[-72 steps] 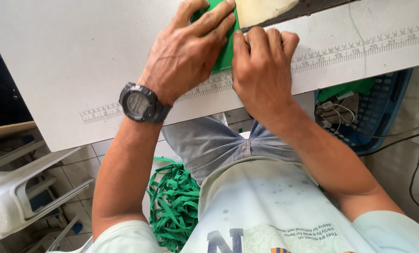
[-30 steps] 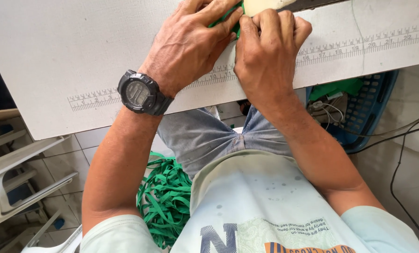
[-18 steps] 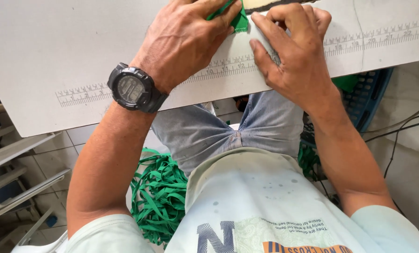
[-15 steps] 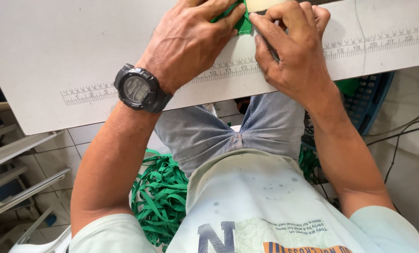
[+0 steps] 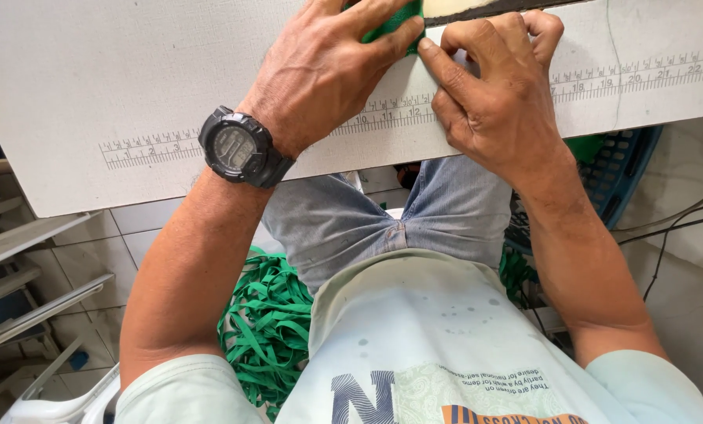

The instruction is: Folding and aligning green fabric strips on a sewing machine table in a factory setting.

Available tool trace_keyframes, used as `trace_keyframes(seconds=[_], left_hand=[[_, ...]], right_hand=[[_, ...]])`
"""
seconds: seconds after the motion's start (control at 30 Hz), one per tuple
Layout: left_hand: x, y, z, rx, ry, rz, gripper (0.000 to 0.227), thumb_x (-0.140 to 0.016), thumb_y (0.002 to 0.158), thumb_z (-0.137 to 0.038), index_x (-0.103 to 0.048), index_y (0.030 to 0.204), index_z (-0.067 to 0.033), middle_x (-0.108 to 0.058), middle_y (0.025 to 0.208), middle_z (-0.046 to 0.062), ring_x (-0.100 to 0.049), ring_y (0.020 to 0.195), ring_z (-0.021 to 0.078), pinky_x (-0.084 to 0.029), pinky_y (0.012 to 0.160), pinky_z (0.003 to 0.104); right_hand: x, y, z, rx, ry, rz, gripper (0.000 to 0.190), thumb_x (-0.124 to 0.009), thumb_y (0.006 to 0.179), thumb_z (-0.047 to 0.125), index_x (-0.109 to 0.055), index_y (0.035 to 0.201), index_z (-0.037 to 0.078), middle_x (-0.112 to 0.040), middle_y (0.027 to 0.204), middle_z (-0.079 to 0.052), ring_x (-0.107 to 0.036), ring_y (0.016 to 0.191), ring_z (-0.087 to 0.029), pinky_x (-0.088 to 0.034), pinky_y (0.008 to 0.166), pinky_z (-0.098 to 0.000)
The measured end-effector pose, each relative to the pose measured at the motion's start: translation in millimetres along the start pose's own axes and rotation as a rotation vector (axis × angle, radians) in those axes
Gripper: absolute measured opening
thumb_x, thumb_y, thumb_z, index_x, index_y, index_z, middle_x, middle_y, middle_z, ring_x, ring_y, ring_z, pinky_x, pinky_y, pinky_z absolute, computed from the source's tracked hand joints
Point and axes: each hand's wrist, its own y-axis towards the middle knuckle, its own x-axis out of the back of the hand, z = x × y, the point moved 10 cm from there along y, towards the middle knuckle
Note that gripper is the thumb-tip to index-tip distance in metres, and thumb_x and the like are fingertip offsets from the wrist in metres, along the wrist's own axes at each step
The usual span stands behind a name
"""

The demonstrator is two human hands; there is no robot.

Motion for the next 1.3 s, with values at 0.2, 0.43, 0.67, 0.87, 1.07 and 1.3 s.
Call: trace_keyframes(seconds=[0.2,0.43,0.67,0.87,1.07,1.3], left_hand=[[9,3,-11,-0.017,0.011,-0.038,0.016,-0.078,0.117,-0.003,-0.077,0.133,0.0019,-0.064,0.140,0.012,-0.063,0.124,0.0351,-0.064,0.106,0.047],[5,-4,-14,-0.006,0.072,0.049,0.046,-0.060,0.125,-0.036,-0.076,0.138,0.0049,-0.057,0.145,0.013,-0.054,0.130,0.0376,-0.058,0.112,0.048],[21,-2,-4,-0.043,-0.063,-0.008,0.038,-0.066,0.122,-0.030,-0.079,0.131,0.0045,-0.064,0.141,0.012,-0.059,0.125,0.0386,-0.059,0.108,0.047],[21,-3,-2,-0.049,-0.060,-0.007,0.036,-0.067,0.123,-0.029,-0.077,0.131,0.0046,-0.063,0.142,0.012,-0.059,0.126,0.0389,-0.059,0.108,0.048],[13,-3,8,-0.066,-0.005,-0.002,0.038,-0.062,0.124,-0.029,-0.075,0.136,0.0037,-0.060,0.142,0.014,-0.060,0.130,0.0393,-0.061,0.109,0.047],[7,3,28,-0.051,-0.056,0.015,0.037,-0.064,0.122,-0.027,-0.074,0.141,0.0036,-0.067,0.148,0.017,-0.075,0.116,0.0351,-0.060,0.088,0.047]], right_hand=[[5,2,3,0.033,-0.032,-0.024,0.032,-0.071,0.107,-0.006,-0.081,0.137,-0.005,-0.065,0.123,-0.013,-0.054,0.101,-0.034,-0.029,0.096,-0.0503],[4,4,4,0.047,-0.035,-0.002,0.028,-0.073,0.108,-0.003,-0.083,0.133,-0.007,-0.069,0.126,-0.011,-0.059,0.108,-0.034,-0.029,0.097,-0.0510],[4,14,8,0.019,-0.079,-0.005,0.029,-0.074,0.103,-0.005,-0.082,0.131,-0.001,-0.068,0.123,-0.010,-0.059,0.107,-0.034,-0.028,0.098,-0.0510],[2,13,7,0.011,-0.094,-0.026,0.033,-0.072,0.102,-0.003,-0.084,0.133,0.001,-0.069,0.121,-0.008,-0.059,0.107,-0.033,-0.028,0.098,-0.0507],[-1,20,2,0.046,-0.161,-0.032,0.031,-0.072,0.103,0.001,-0.086,0.131,0.002,-0.068,0.124,-0.006,-0.059,0.111,-0.031,-0.028,0.099,-0.0491],[-5,31,-6,0.060,-0.206,-0.073,0.032,-0.071,0.102,0.003,-0.087,0.130,0.002,-0.069,0.118,-0.004,-0.056,0.107,-0.029,-0.028,0.100,-0.0478]])
